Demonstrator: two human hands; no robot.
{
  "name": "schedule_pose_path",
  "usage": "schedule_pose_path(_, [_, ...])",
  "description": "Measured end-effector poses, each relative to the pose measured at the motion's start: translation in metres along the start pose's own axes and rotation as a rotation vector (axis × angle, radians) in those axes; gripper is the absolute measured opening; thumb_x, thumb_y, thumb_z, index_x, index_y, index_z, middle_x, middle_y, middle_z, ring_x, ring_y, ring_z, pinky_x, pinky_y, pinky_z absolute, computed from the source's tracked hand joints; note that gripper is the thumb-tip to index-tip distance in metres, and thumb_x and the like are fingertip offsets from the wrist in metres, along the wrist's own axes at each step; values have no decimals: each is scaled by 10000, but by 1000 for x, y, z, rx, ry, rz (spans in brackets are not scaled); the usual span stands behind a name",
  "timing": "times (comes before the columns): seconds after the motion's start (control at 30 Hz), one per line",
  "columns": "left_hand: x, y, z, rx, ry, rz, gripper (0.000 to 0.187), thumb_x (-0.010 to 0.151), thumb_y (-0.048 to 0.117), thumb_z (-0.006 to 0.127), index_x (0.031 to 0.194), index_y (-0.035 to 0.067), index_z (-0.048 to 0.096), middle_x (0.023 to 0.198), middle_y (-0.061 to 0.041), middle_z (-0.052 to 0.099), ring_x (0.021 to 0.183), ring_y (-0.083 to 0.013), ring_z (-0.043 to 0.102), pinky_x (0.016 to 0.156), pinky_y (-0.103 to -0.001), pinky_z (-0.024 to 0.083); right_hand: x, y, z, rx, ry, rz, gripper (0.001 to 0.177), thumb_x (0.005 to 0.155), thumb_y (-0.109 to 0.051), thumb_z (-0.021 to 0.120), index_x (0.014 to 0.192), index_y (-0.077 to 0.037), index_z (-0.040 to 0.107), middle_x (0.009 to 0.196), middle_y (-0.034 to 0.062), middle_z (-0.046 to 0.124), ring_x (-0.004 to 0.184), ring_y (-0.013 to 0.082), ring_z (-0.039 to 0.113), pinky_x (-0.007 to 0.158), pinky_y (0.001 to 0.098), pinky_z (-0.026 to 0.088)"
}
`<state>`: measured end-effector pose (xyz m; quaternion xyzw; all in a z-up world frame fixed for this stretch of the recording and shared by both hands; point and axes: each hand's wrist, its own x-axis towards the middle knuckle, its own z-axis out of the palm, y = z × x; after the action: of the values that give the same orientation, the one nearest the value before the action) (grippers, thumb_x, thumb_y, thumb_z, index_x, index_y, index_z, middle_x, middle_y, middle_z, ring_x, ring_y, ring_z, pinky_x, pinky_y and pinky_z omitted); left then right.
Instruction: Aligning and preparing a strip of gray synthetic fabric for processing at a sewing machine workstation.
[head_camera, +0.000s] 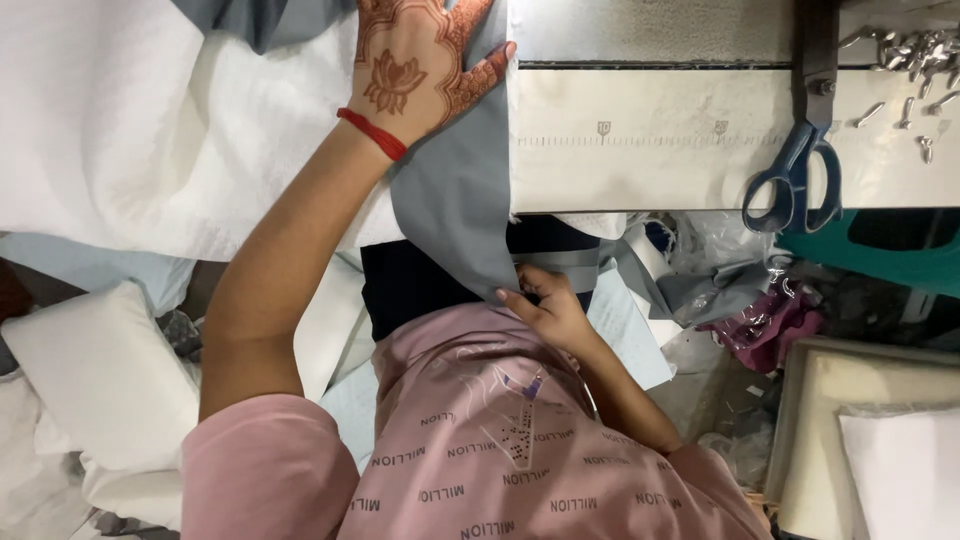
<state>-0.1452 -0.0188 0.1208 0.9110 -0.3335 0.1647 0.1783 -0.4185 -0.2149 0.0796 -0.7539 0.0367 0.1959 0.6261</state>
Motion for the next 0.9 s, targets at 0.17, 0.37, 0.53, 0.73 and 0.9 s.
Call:
schedule_pose_path(0.17, [-1, -2, 3, -37, -19, -5, 440, 1060, 494, 663, 1328, 149, 716, 943, -130, 649, 929, -303, 596, 887, -506, 394, -11, 3, -3, 25, -42, 8, 164, 940, -95, 753, 1006, 46, 701, 749, 67, 664, 684, 81, 554, 599, 273, 460])
schedule_pose_path(0.37, [-1, -6, 4, -76, -36, 11, 434, 1078, 500, 662, 1323, 148, 729, 892, -127, 637, 899, -302, 596, 892, -498, 399, -17, 3, 3, 108, -107, 26, 139, 956, -81, 738, 1038, 28, 711, 858, 44, 718, 803, 67, 614, 709, 255, 515])
schedule_pose_path(0.53, [-1, -10, 4, -46, -24, 30, 440, 1093, 513, 653, 1332, 150, 719, 923, -117, 660, 920, -295, 612, 901, -492, 407, -14, 1, 11, 156, -147, 49, 214, 955, -75, 702, 1152, 8, 698, 899, 18, 723, 802, 63, 607, 711, 238, 505])
schedule_pose_path(0.73, [-5, -18, -5, -171, -38, 45, 358, 1093, 390, 725, 1291, 92, 718, 1001, -118, 692, 899, -296, 622, 809, -468, 467, -18, -8, 10, 183, -207, -30, 221, 963, -70, 719, 1167, 0, 673, 923, 13, 701, 851, 65, 604, 762, 244, 516])
schedule_pose_path(0.9, [-28, -26, -15, -466, 188, 24, 256, 1005, -32, 773, 1240, -33, 670, 1142, -171, 686, 1029, -324, 660, 859, -402, 551, -31, -3, 13, 339, -386, -157, 172, 982, -38, 735, 1138, 23, 696, 1052, 50, 707, 988, 113, 641, 888, 288, 518])
